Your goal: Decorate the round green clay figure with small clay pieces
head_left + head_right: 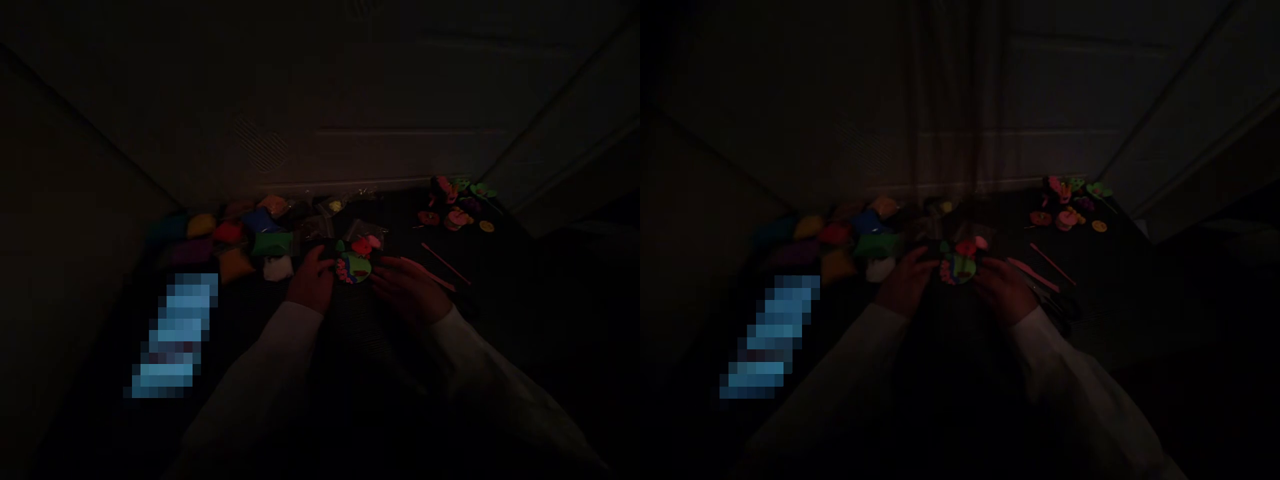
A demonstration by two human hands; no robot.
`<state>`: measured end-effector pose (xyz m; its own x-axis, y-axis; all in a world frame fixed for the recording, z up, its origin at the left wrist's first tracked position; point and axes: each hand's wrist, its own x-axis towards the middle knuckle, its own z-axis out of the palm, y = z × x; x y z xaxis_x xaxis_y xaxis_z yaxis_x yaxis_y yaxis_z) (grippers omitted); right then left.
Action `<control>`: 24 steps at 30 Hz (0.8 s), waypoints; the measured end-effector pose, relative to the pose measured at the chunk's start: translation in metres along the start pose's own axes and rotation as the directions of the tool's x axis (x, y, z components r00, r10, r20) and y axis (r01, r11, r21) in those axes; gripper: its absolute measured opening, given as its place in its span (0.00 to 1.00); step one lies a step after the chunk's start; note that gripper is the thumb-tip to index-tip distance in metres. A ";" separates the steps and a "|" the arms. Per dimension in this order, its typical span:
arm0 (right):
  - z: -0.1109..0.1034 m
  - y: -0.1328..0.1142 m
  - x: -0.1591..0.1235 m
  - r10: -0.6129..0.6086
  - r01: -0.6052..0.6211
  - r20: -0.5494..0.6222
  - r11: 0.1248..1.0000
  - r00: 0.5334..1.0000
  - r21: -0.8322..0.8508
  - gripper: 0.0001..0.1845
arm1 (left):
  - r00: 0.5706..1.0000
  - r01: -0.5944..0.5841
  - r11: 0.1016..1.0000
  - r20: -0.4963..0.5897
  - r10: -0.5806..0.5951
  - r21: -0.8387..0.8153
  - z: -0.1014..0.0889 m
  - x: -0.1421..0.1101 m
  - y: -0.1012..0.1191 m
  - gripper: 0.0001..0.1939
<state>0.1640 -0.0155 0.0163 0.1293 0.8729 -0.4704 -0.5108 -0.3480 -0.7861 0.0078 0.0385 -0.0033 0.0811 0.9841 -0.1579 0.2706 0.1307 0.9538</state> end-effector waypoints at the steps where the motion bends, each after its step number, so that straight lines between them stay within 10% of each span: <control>1: 0.001 -0.001 0.001 0.011 -0.011 -0.009 1.000 1.000 0.006 0.16 | 1.000 0.011 1.000 -0.004 -0.011 -0.021 0.000 0.002 -0.001 0.23; 12: -0.005 0.002 0.019 0.021 -0.021 -0.016 0.999 1.000 -0.034 0.13 | 0.978 0.203 0.919 0.122 -0.171 -0.338 -0.009 0.018 0.002 0.19; 24: 0.007 0.000 0.014 -0.091 0.091 0.011 0.996 0.996 0.017 0.14 | 0.986 0.161 0.786 0.074 -0.146 -0.597 0.002 0.010 0.004 0.19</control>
<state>0.1602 -0.0011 0.0126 0.1658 0.9046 -0.3927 -0.5114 -0.2616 -0.8185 0.0112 0.0490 -0.0014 0.1113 0.9428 -0.3143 -0.3468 0.3332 0.8768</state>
